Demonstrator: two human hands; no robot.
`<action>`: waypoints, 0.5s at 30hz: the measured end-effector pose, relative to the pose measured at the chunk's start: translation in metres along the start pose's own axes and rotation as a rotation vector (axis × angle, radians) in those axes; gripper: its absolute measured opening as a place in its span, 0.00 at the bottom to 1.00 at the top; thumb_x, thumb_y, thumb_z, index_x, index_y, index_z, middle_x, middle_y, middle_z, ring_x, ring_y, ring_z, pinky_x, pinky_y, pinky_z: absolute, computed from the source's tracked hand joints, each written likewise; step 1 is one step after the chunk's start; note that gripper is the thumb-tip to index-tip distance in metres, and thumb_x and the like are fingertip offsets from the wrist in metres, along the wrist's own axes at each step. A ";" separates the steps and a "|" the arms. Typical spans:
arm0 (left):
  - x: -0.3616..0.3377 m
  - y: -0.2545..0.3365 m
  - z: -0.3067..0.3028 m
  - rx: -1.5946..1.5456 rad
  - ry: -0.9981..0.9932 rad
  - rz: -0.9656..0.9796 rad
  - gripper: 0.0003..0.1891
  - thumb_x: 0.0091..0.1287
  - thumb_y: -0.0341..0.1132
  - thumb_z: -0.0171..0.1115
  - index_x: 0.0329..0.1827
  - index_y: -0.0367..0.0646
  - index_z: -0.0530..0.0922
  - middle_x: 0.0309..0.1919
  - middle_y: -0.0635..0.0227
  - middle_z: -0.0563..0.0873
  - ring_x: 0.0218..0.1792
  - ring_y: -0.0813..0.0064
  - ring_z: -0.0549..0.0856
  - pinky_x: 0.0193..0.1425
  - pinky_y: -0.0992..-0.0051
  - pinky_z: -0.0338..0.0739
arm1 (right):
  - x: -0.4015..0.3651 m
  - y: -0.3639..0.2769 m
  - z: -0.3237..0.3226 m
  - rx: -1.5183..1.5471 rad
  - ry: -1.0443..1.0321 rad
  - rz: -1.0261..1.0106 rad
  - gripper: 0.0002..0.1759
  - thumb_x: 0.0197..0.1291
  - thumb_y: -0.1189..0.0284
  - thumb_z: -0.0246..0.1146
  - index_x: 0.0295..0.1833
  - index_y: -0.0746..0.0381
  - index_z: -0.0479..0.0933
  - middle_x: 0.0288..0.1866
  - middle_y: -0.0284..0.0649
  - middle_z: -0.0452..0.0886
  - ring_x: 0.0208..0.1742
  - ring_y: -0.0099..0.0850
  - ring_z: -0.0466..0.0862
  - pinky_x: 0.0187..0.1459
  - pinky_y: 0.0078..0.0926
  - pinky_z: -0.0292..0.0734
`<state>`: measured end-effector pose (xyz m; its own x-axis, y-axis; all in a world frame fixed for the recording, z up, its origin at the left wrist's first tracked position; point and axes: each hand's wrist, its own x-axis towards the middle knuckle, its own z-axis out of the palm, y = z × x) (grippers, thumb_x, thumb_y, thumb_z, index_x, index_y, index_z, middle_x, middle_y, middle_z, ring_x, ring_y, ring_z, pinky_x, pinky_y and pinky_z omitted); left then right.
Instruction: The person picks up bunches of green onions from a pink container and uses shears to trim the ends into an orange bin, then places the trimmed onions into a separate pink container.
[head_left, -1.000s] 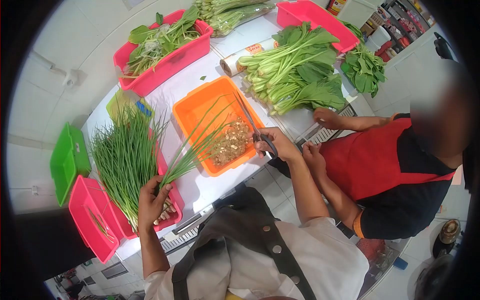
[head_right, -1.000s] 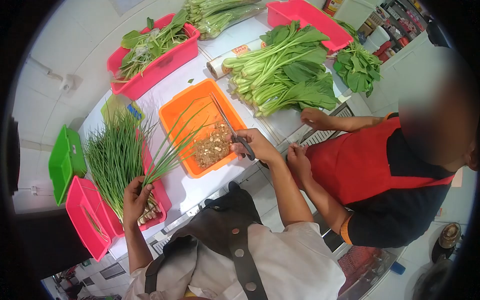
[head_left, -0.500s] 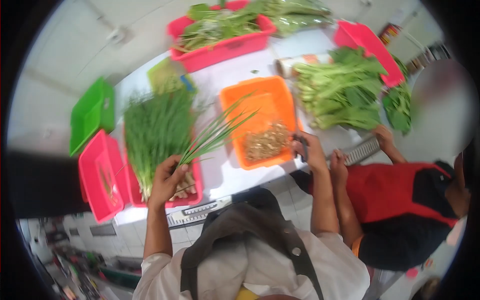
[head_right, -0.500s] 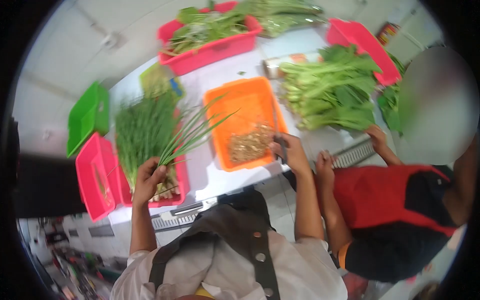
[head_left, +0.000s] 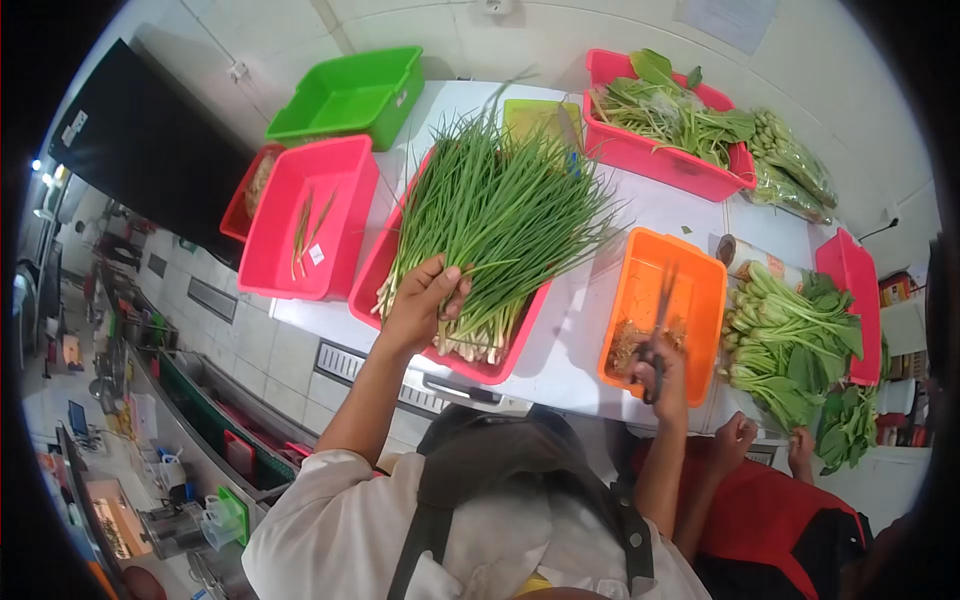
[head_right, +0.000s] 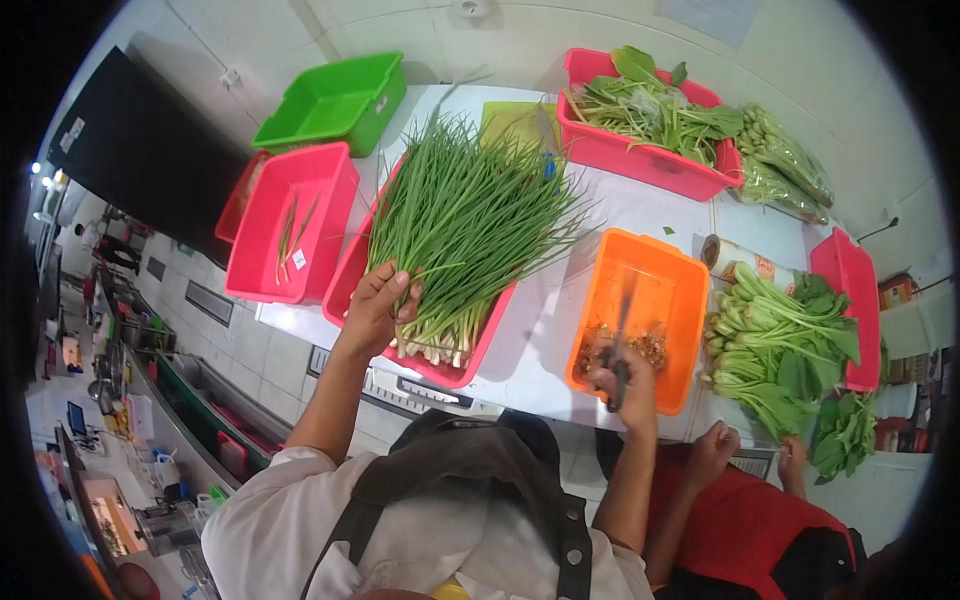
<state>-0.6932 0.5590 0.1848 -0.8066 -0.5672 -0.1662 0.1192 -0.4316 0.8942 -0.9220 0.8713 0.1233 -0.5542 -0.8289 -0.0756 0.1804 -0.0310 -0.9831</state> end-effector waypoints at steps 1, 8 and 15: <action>-0.001 -0.001 0.000 0.001 0.016 0.007 0.10 0.77 0.37 0.57 0.52 0.41 0.78 0.32 0.74 0.81 0.26 0.85 0.72 0.28 0.85 0.64 | 0.006 -0.002 0.012 -0.011 -0.029 0.041 0.26 0.60 0.71 0.71 0.62 0.70 0.74 0.32 0.35 0.78 0.31 0.23 0.81 0.35 0.21 0.77; -0.009 0.002 -0.025 -0.004 0.075 0.129 0.11 0.77 0.36 0.58 0.52 0.37 0.76 0.33 0.72 0.81 0.27 0.86 0.74 0.29 0.84 0.65 | 0.022 0.004 0.065 -0.020 -0.197 0.154 0.28 0.58 0.75 0.74 0.63 0.69 0.74 0.35 0.33 0.78 0.34 0.21 0.80 0.38 0.21 0.79; -0.017 0.010 -0.059 0.040 0.123 0.188 0.12 0.75 0.33 0.61 0.53 0.33 0.81 0.27 0.75 0.78 0.28 0.87 0.74 0.31 0.84 0.67 | 0.027 0.012 0.088 -0.104 -0.241 0.151 0.29 0.57 0.72 0.75 0.62 0.68 0.74 0.33 0.33 0.78 0.34 0.22 0.81 0.38 0.21 0.77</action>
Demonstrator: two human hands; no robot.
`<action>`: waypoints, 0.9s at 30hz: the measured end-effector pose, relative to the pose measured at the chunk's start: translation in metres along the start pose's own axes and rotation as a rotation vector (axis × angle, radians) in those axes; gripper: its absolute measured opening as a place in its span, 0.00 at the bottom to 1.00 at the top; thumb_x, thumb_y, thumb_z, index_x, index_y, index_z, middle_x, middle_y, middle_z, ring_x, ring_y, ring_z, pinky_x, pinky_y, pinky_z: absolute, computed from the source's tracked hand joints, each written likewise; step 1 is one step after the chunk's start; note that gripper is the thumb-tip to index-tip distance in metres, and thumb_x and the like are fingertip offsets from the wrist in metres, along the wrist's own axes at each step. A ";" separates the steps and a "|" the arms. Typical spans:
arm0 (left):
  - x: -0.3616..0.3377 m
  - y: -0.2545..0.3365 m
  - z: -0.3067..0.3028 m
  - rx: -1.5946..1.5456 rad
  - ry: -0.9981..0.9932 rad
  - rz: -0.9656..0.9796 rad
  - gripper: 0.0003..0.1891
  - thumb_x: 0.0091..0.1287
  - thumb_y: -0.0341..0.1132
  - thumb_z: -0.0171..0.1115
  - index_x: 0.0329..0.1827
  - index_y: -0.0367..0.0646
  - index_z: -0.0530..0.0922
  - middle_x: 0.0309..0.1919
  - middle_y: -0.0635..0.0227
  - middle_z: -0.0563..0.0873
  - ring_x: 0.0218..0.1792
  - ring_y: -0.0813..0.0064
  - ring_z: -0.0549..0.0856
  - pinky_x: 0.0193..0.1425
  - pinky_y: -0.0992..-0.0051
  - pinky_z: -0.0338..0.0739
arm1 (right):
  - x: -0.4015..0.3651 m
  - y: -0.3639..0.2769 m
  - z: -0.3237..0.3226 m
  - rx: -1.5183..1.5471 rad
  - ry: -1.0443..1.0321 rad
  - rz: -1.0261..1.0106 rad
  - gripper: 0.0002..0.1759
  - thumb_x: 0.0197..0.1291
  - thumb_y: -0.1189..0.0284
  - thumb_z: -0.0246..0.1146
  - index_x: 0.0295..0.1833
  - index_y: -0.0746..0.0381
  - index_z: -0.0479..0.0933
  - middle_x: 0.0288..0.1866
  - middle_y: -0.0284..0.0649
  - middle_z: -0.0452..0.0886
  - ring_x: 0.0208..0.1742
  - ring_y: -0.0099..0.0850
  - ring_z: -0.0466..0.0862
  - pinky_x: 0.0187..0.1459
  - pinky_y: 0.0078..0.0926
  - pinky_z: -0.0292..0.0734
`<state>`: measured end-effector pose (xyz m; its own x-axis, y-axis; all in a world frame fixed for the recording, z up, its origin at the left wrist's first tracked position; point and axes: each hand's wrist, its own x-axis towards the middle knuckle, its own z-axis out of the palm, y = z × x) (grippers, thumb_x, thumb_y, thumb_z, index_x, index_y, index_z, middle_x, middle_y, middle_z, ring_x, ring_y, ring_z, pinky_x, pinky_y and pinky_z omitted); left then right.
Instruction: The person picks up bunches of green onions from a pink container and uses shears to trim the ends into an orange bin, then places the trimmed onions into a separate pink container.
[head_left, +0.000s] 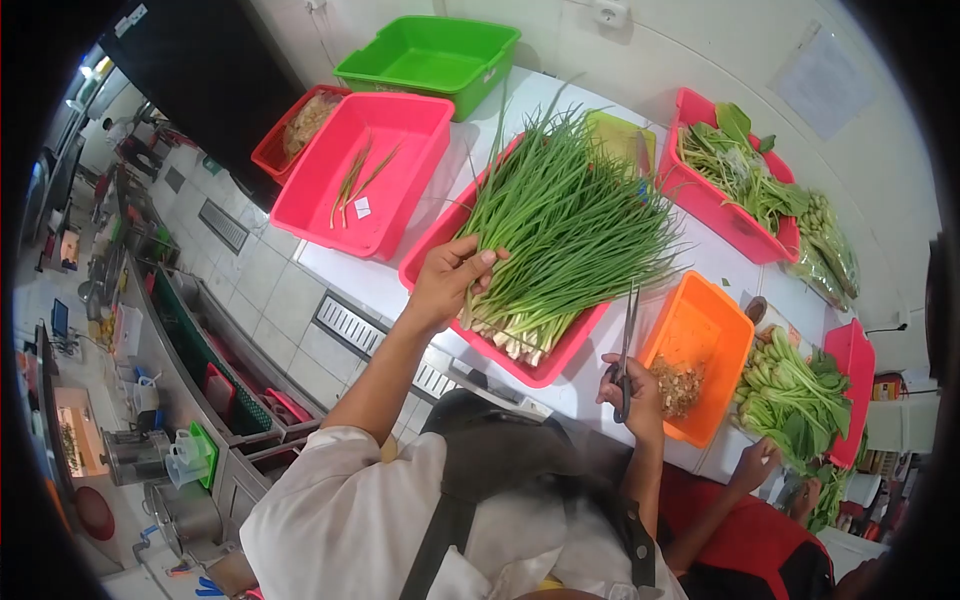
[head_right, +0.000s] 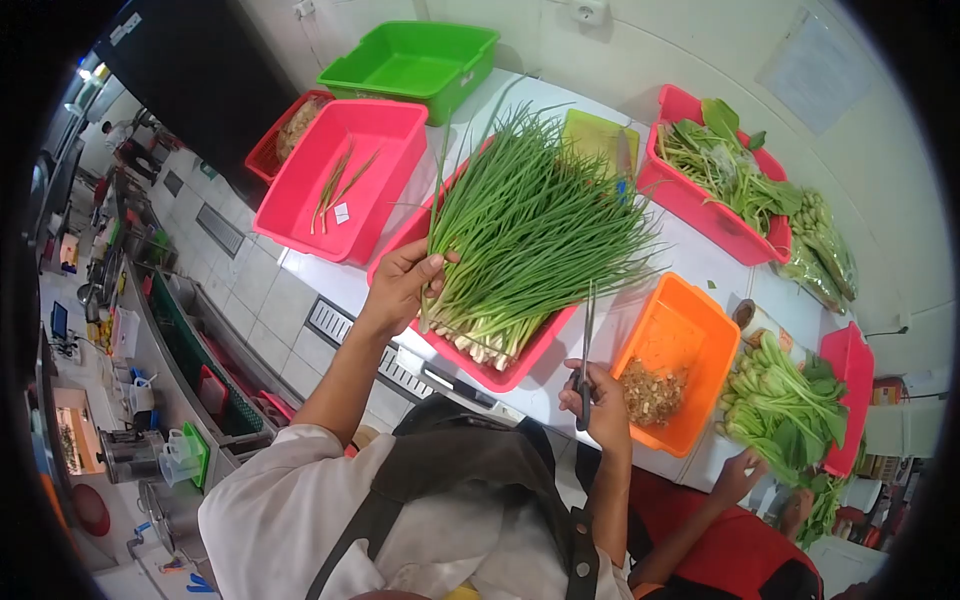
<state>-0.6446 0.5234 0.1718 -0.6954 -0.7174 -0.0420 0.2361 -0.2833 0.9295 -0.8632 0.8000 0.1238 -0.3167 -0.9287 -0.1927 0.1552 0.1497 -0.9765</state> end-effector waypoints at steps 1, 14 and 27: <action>0.000 -0.001 -0.001 0.010 0.014 0.005 0.12 0.75 0.33 0.62 0.53 0.32 0.81 0.27 0.74 0.79 0.28 0.87 0.74 0.31 0.84 0.67 | 0.002 -0.001 0.003 -0.038 0.001 -0.008 0.29 0.57 0.72 0.75 0.62 0.67 0.75 0.33 0.32 0.79 0.34 0.22 0.81 0.38 0.22 0.77; 0.038 0.081 -0.163 0.390 0.540 0.454 0.13 0.71 0.33 0.65 0.55 0.37 0.84 0.31 0.74 0.84 0.26 0.88 0.74 0.30 0.84 0.67 | -0.006 -0.013 0.000 -0.083 0.176 0.016 0.28 0.57 0.75 0.74 0.62 0.68 0.74 0.34 0.32 0.78 0.33 0.22 0.81 0.37 0.20 0.77; 0.076 -0.002 -0.141 1.082 0.213 0.358 0.18 0.67 0.33 0.67 0.58 0.37 0.78 0.51 0.53 0.83 0.52 0.52 0.83 0.56 0.62 0.78 | -0.023 -0.005 -0.011 -0.171 0.320 0.116 0.26 0.55 0.74 0.75 0.59 0.66 0.77 0.32 0.29 0.76 0.34 0.18 0.75 0.39 0.19 0.73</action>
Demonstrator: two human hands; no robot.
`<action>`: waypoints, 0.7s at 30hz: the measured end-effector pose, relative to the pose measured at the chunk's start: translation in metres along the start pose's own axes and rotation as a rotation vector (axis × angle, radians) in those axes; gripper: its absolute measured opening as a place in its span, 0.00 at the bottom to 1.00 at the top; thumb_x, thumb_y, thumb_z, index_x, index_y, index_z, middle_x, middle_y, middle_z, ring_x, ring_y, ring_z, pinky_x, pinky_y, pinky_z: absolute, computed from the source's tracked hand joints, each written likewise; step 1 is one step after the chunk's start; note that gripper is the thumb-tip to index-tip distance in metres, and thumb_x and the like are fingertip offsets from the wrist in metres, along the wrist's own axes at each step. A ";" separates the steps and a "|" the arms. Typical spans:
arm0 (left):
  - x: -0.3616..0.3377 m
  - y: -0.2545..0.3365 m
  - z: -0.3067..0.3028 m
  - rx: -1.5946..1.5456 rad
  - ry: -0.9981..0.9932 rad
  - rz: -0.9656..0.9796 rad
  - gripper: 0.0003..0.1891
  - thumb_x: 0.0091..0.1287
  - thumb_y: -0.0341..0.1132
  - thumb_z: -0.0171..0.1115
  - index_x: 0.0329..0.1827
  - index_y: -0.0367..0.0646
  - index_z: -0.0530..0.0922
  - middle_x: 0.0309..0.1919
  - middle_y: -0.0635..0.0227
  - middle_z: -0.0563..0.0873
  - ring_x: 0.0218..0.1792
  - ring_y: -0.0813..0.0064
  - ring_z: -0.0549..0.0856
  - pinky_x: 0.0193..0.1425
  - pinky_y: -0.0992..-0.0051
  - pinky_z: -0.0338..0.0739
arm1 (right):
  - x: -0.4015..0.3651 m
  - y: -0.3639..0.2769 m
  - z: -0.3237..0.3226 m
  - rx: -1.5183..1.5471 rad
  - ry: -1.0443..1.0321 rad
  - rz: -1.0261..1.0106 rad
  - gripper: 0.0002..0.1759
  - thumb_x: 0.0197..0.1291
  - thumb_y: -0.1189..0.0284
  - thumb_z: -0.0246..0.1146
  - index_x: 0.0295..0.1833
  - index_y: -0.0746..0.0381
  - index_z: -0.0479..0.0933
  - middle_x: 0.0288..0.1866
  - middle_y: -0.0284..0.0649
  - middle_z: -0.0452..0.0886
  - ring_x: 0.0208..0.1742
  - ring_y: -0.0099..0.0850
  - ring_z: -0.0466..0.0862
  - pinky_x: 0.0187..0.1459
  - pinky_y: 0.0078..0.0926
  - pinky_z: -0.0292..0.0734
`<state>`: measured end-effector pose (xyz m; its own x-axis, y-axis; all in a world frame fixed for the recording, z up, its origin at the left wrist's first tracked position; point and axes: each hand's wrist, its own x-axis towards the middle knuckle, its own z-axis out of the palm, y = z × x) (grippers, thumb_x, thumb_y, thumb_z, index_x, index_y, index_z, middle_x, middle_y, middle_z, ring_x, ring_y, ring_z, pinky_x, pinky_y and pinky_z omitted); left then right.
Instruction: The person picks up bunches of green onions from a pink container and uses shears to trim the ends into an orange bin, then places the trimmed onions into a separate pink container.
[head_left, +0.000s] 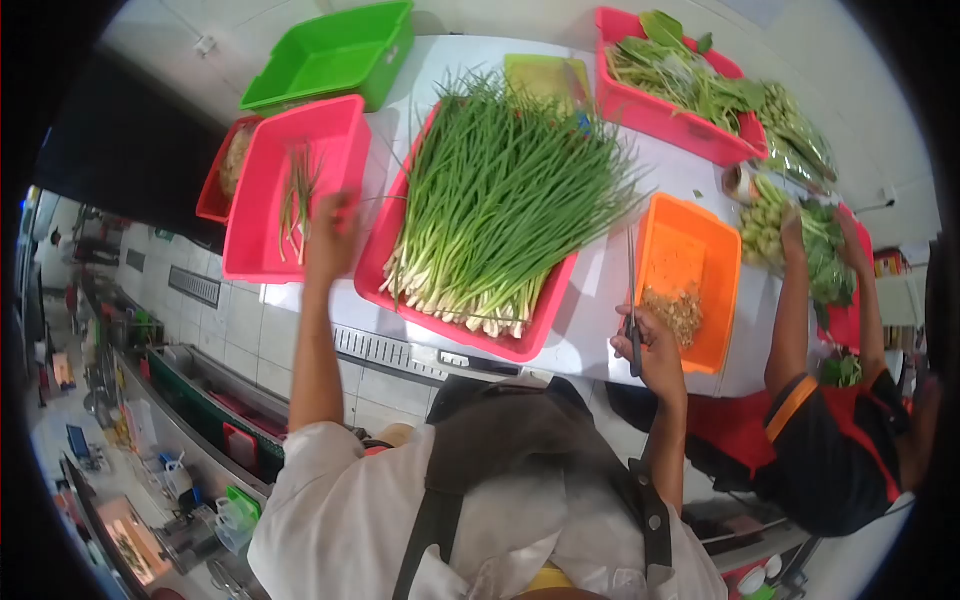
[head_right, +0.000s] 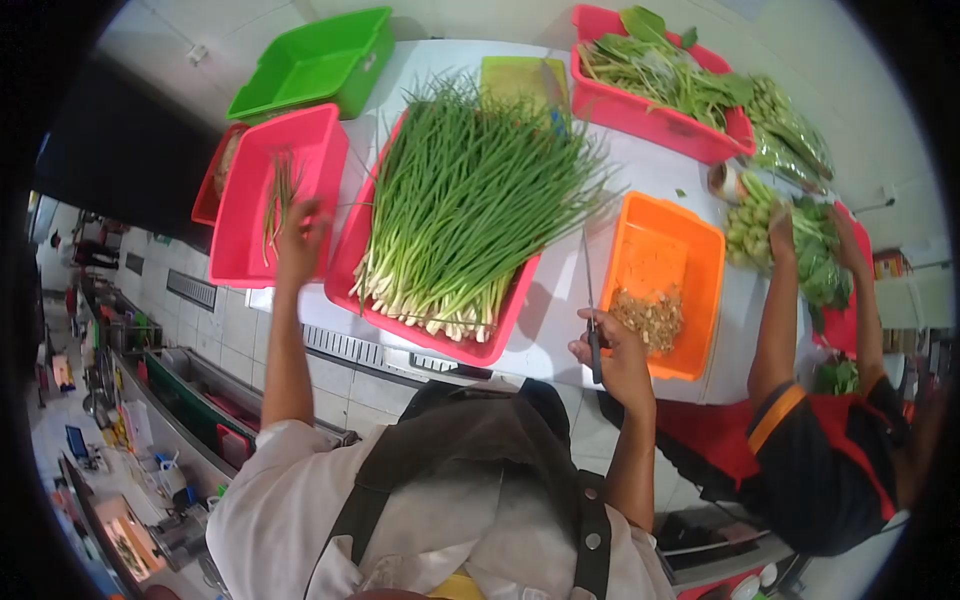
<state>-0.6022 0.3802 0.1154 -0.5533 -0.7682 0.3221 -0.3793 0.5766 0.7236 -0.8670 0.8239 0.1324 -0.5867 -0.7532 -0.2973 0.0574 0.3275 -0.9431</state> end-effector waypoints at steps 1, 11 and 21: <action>-0.015 0.033 0.018 0.029 -0.132 0.087 0.17 0.65 0.35 0.70 0.53 0.35 0.81 0.49 0.55 0.83 0.50 0.57 0.84 0.53 0.64 0.78 | -0.001 0.000 -0.001 0.019 0.024 0.008 0.26 0.55 0.74 0.76 0.59 0.66 0.77 0.32 0.29 0.76 0.34 0.18 0.75 0.39 0.19 0.73; -0.037 0.076 0.050 -0.175 -0.212 -0.044 0.21 0.67 0.43 0.70 0.51 0.33 0.82 0.40 0.62 0.85 0.39 0.70 0.84 0.45 0.74 0.77 | -0.015 0.001 -0.002 -0.016 0.028 -0.027 0.28 0.55 0.73 0.76 0.61 0.66 0.77 0.32 0.31 0.77 0.36 0.20 0.78 0.43 0.21 0.76; -0.031 0.096 0.021 -0.681 -0.039 -0.395 0.16 0.79 0.40 0.55 0.58 0.38 0.78 0.46 0.63 0.89 0.35 0.80 0.88 0.33 0.81 0.80 | -0.002 -0.003 0.000 0.035 -0.051 0.002 0.27 0.57 0.74 0.74 0.61 0.67 0.76 0.30 0.30 0.77 0.35 0.19 0.78 0.42 0.21 0.75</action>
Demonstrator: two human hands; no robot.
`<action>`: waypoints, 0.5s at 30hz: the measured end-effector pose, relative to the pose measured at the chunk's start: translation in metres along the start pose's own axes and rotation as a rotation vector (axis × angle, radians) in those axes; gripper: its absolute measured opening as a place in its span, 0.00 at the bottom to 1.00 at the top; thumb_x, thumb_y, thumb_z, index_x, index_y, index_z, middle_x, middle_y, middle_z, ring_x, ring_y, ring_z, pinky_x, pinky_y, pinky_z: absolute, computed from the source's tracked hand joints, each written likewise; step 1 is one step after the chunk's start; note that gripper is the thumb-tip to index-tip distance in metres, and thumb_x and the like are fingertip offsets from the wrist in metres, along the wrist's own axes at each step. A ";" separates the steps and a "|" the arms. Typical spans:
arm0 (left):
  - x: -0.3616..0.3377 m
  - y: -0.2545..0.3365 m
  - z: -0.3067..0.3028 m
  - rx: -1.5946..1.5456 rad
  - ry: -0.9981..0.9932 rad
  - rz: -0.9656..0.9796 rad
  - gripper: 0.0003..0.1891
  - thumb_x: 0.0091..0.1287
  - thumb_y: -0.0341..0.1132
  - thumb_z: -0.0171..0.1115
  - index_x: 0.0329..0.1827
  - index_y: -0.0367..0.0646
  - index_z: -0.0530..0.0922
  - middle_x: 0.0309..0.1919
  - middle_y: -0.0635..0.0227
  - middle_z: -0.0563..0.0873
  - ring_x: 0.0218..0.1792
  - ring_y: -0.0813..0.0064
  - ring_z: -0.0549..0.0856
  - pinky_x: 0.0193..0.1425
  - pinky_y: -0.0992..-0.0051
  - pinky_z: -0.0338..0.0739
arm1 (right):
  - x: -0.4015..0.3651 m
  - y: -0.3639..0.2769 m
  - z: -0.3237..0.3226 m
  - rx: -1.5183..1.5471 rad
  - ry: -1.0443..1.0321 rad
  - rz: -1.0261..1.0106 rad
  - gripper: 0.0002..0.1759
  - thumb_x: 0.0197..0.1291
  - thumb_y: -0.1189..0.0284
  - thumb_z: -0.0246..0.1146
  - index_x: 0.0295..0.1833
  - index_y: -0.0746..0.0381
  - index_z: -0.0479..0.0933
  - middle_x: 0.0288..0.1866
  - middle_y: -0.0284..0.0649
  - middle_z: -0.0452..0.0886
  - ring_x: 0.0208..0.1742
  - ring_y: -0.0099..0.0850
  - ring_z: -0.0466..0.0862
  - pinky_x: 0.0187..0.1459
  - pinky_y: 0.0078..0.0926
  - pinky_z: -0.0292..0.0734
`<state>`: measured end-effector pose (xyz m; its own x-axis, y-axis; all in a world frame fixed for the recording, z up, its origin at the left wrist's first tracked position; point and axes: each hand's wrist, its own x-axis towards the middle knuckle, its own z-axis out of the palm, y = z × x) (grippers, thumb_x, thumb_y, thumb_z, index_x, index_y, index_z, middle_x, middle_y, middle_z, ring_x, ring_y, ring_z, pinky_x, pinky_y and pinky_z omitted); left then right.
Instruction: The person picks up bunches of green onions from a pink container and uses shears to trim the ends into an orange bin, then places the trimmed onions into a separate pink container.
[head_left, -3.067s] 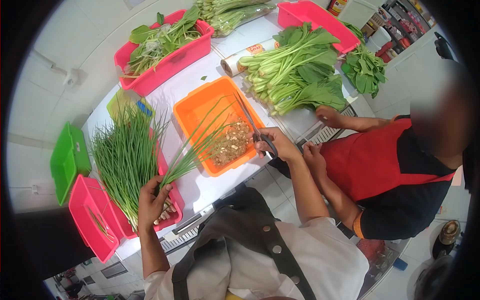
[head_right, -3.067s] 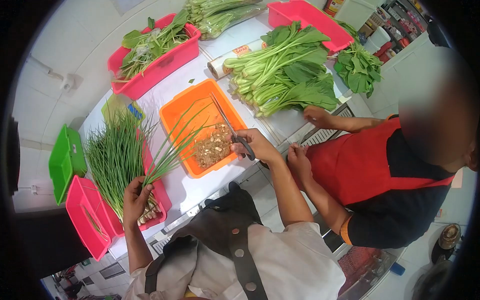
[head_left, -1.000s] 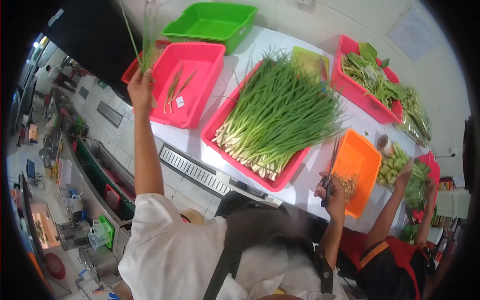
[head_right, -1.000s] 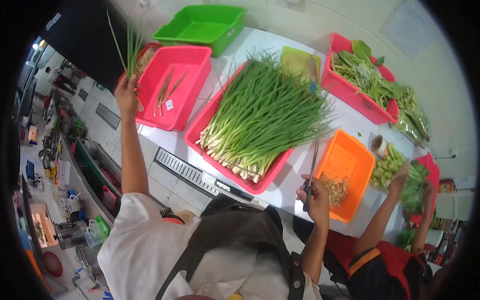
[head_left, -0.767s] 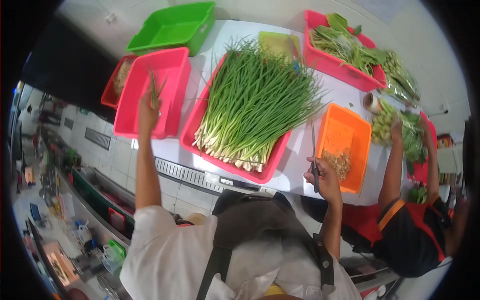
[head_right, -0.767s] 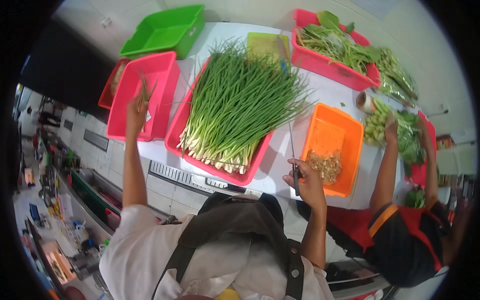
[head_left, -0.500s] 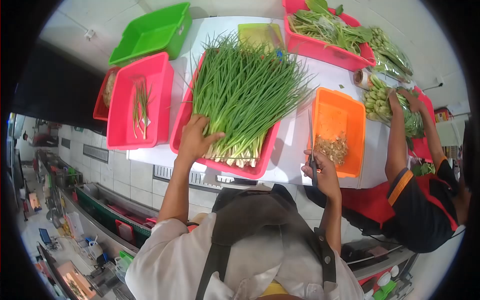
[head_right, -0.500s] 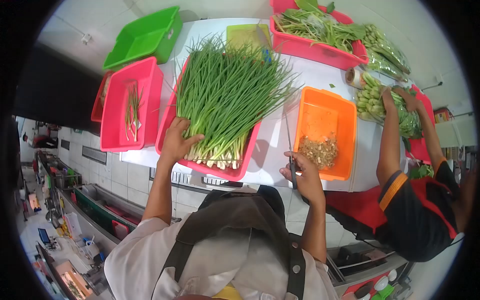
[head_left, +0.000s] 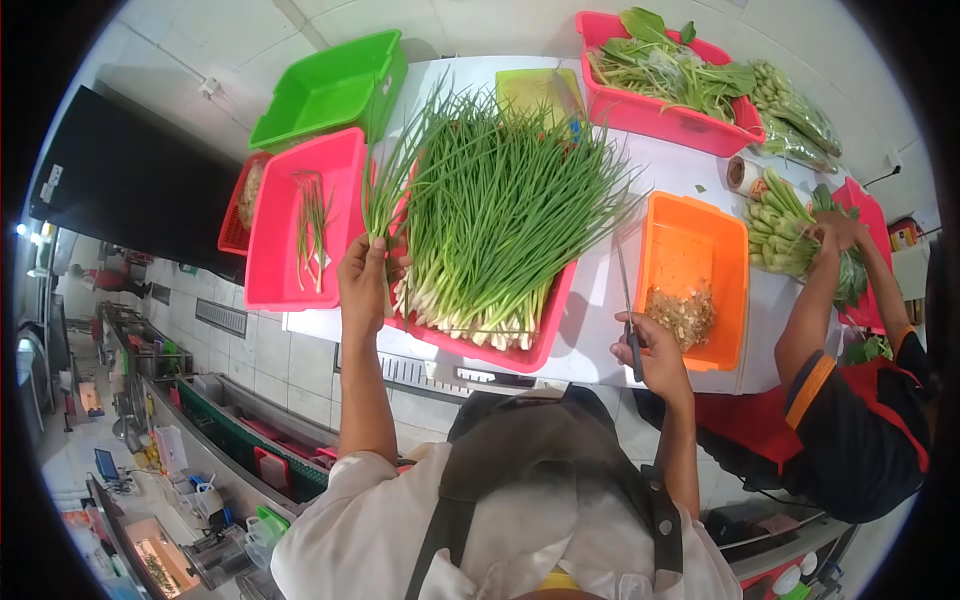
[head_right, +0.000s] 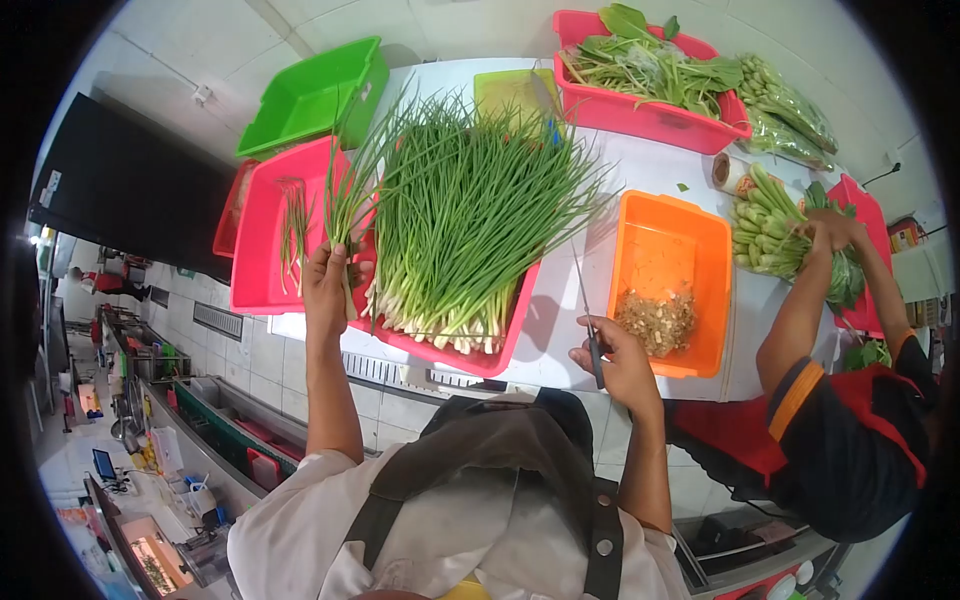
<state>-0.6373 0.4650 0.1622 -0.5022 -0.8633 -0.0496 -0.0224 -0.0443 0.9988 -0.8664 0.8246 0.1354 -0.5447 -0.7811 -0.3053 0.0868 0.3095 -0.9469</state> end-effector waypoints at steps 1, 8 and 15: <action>-0.002 -0.002 -0.002 -0.127 -0.032 -0.036 0.15 0.79 0.39 0.54 0.59 0.39 0.76 0.48 0.62 0.88 0.36 0.80 0.88 0.33 0.82 0.80 | 0.002 0.001 0.000 0.000 -0.001 0.005 0.27 0.57 0.74 0.74 0.61 0.67 0.76 0.30 0.30 0.77 0.35 0.19 0.77 0.42 0.21 0.75; -0.016 0.007 0.009 -0.626 -0.005 -0.121 0.15 0.75 0.33 0.59 0.61 0.39 0.75 0.54 0.64 0.86 0.50 0.76 0.87 0.42 0.76 0.86 | 0.010 0.002 0.001 -0.030 -0.035 -0.011 0.27 0.57 0.74 0.75 0.61 0.67 0.76 0.31 0.29 0.77 0.34 0.18 0.77 0.40 0.20 0.74; -0.019 -0.011 0.024 0.011 -0.073 0.027 0.19 0.75 0.25 0.54 0.68 0.33 0.71 0.61 0.60 0.82 0.58 0.74 0.82 0.61 0.73 0.77 | 0.013 0.009 -0.004 -0.021 -0.062 -0.062 0.27 0.57 0.74 0.74 0.62 0.66 0.76 0.31 0.29 0.78 0.34 0.18 0.76 0.38 0.19 0.73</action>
<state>-0.6483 0.4939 0.1523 -0.5645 -0.8251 -0.0227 -0.0176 -0.0155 0.9997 -0.8758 0.8194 0.1231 -0.4960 -0.8310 -0.2520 0.0367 0.2699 -0.9622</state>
